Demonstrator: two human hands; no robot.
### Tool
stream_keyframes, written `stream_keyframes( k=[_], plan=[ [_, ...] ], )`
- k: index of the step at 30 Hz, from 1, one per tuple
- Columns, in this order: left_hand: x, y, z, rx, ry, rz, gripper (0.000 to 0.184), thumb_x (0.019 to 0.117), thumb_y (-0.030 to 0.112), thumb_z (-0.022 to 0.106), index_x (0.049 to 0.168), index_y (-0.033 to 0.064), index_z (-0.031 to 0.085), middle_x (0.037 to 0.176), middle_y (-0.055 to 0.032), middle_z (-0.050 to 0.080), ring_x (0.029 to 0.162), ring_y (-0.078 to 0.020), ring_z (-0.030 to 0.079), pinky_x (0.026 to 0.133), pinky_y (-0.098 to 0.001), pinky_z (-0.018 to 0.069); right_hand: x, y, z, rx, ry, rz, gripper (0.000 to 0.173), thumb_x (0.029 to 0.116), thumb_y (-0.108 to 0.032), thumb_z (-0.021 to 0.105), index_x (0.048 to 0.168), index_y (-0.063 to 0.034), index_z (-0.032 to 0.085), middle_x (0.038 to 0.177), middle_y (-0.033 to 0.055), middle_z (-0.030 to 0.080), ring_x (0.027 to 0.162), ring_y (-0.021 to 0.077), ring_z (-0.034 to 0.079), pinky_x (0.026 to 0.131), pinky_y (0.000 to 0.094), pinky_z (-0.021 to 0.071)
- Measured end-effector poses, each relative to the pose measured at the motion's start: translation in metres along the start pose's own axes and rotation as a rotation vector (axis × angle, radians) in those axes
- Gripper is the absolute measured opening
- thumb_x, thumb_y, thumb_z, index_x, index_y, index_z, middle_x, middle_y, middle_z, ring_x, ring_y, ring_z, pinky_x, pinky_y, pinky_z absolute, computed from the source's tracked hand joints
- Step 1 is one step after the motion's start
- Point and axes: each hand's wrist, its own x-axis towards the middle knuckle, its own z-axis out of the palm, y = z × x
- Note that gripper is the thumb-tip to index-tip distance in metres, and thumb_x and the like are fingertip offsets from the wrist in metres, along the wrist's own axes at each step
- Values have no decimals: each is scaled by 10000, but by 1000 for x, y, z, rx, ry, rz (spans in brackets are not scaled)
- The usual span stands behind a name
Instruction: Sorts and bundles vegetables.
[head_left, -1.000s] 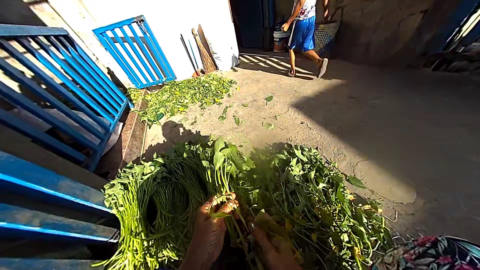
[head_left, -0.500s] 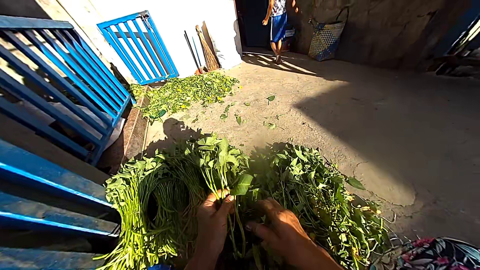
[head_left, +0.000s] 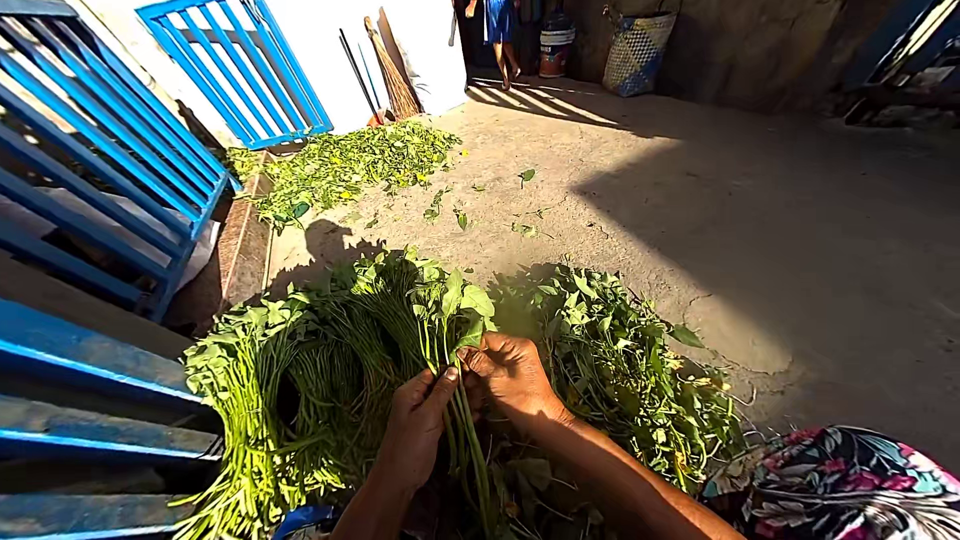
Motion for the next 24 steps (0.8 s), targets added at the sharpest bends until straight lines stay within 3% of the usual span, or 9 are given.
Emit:
stream_keyframes(
  k=[4,6,8,12,14,15,17,21,24],
  plan=[
    [-2,3,-2,-6,-17,-15,323,1083,207,486,1152,-78,623,985,-275,708,878,-366,737,803,-492,636,-2,3,-1,-30,6,-16,213,1014,-173,639,868,-19,654,645,110,632,522,163,607,502,300,527],
    [-1,1,-2,58,-17,-25,198,1008,93,632,1096,-83,642,958,-256,712,854,-352,734,800,-483,637,-3,7,-1,-45,20,-24,200,1005,-171,637,869,-26,658,660,106,636,538,169,612,518,317,536],
    [-1,0,-2,108,5,-28,144,950,19,691,1045,-78,644,921,-235,714,819,-335,732,776,-464,642,-6,10,0,-37,49,3,180,998,-192,660,905,-38,644,705,100,643,577,177,625,547,325,545],
    [1,-5,-3,116,158,25,109,978,12,651,1043,-75,649,911,-224,708,787,-314,721,723,-448,639,-26,27,-14,-255,-118,81,352,1002,-445,632,1091,-105,652,894,23,703,816,122,684,774,321,578],
    [2,1,-3,88,246,26,117,1002,17,619,1069,-77,632,922,-238,731,798,-334,746,718,-446,646,-40,49,-26,-393,-309,31,472,1033,-498,546,1149,-59,676,1010,61,699,952,147,673,888,366,557],
    [2,4,-2,63,289,22,117,1010,20,606,1073,-78,618,907,-245,733,784,-348,752,712,-454,651,-47,60,-30,-437,-386,-21,490,1058,-481,502,1118,-29,682,1007,99,680,975,190,648,912,400,524],
    [2,8,-1,38,365,31,110,1010,28,609,1063,-69,617,886,-240,733,756,-346,755,691,-454,655,-62,75,-31,-551,-439,-150,489,1101,-427,415,989,-7,639,915,137,616,909,247,618,854,416,512],
    [0,8,3,12,449,48,84,1005,1,607,1019,-82,601,855,-247,732,721,-356,755,658,-461,659,-79,89,-25,-859,-208,-472,507,1102,-456,377,842,-76,587,762,79,575,766,234,627,695,366,548],
    [-1,4,7,4,444,61,77,996,-21,610,981,-96,598,839,-257,727,712,-364,751,666,-464,658,-84,91,-32,-1038,-70,-581,501,1091,-468,390,770,-120,557,687,31,532,674,201,600,591,340,520]
  ],
)
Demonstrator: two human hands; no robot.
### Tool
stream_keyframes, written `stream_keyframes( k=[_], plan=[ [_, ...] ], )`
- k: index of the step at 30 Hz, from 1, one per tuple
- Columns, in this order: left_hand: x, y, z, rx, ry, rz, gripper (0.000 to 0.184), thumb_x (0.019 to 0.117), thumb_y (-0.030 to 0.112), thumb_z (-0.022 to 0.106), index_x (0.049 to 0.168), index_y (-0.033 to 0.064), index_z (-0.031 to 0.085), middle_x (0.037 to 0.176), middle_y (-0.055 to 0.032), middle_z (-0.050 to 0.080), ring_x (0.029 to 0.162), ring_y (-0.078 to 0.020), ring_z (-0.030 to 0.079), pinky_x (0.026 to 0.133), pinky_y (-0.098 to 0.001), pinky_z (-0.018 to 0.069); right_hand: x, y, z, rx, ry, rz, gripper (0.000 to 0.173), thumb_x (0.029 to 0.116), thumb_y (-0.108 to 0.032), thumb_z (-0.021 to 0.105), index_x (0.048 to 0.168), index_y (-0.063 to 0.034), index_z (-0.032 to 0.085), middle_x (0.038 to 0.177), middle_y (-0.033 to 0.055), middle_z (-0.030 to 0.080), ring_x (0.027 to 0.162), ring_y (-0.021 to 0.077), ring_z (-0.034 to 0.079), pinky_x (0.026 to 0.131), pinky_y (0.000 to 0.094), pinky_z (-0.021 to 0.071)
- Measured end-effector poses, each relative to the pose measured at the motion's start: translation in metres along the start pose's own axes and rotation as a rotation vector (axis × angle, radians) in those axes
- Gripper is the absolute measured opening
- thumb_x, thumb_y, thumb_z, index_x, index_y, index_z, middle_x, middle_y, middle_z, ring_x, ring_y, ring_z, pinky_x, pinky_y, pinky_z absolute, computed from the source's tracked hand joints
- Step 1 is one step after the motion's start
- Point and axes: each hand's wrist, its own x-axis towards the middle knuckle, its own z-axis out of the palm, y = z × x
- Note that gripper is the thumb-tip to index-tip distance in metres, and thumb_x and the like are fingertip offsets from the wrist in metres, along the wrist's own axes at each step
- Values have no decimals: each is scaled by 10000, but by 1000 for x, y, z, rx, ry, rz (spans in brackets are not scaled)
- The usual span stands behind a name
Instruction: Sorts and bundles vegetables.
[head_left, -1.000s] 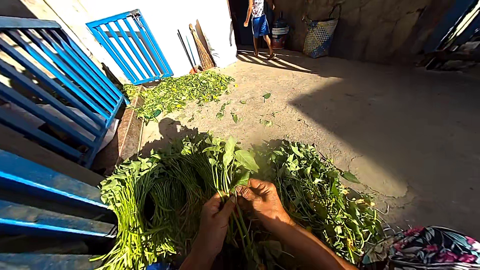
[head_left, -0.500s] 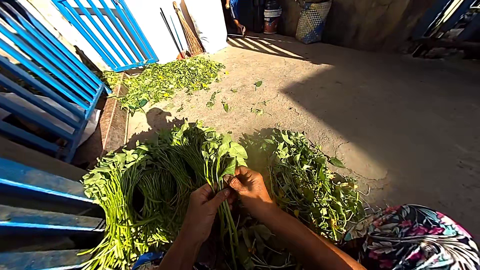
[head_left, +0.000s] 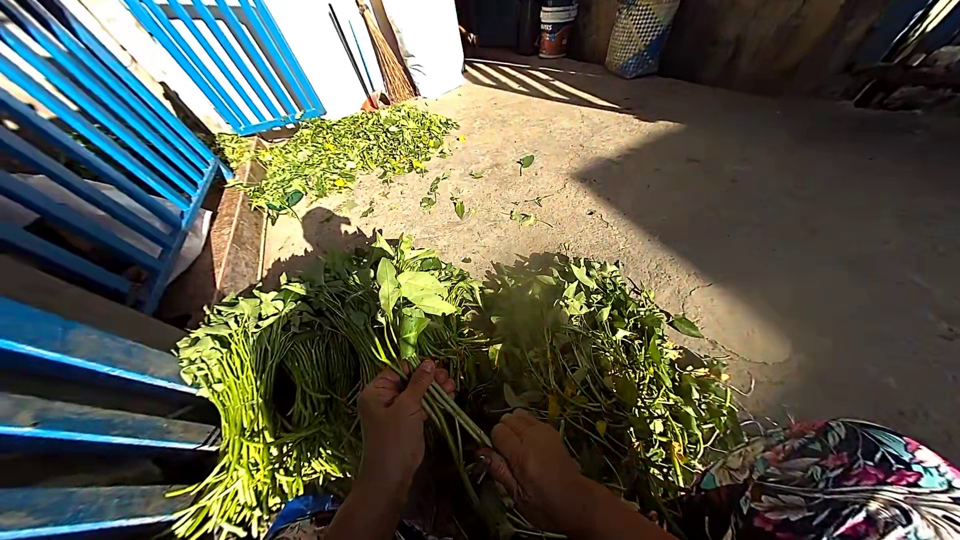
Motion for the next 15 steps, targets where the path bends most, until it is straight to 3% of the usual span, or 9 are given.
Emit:
stream_keyframes(
  k=[4,8,10,12,13,15],
  plan=[
    [-1,-8,2,-4,-16,38,78,986,-33,618,962,-107,612,825,-260,722,706,-365,750,666,-464,662,-9,3,-6,-56,-1,-2,281,961,-321,508,743,-151,560,682,2,531,673,174,594,572,328,502],
    [11,7,-4,-18,91,45,83,997,-3,619,980,-78,589,834,-231,733,690,-345,753,630,-448,659,-42,8,-17,-92,-204,27,282,935,-333,520,760,-128,603,740,50,600,745,235,648,607,383,545],
    [15,12,-6,-8,108,37,80,991,-4,629,975,-71,588,833,-221,739,689,-335,756,621,-436,658,-49,10,-32,-167,-360,110,348,878,-417,628,943,-77,661,967,139,657,984,339,659,791,496,551],
    [14,11,-6,15,105,52,78,983,5,647,983,-58,601,833,-205,743,690,-317,757,610,-420,654,-43,6,-47,-207,-353,176,687,720,-444,791,1278,-69,651,1278,183,650,1267,399,580,1006,601,481],
    [14,9,-5,25,96,65,75,980,5,651,990,-52,603,835,-198,746,692,-311,758,607,-416,653,-34,2,-52,-205,-280,167,758,704,-422,783,1365,-96,608,1351,165,625,1329,389,541,1044,608,455],
    [14,6,-2,37,78,88,79,976,3,654,1009,-58,616,843,-200,745,704,-318,758,622,-435,654,-6,-9,-56,-197,-103,76,639,807,-367,666,1420,-206,582,1339,117,634,1295,332,569,1014,560,480]
  ],
)
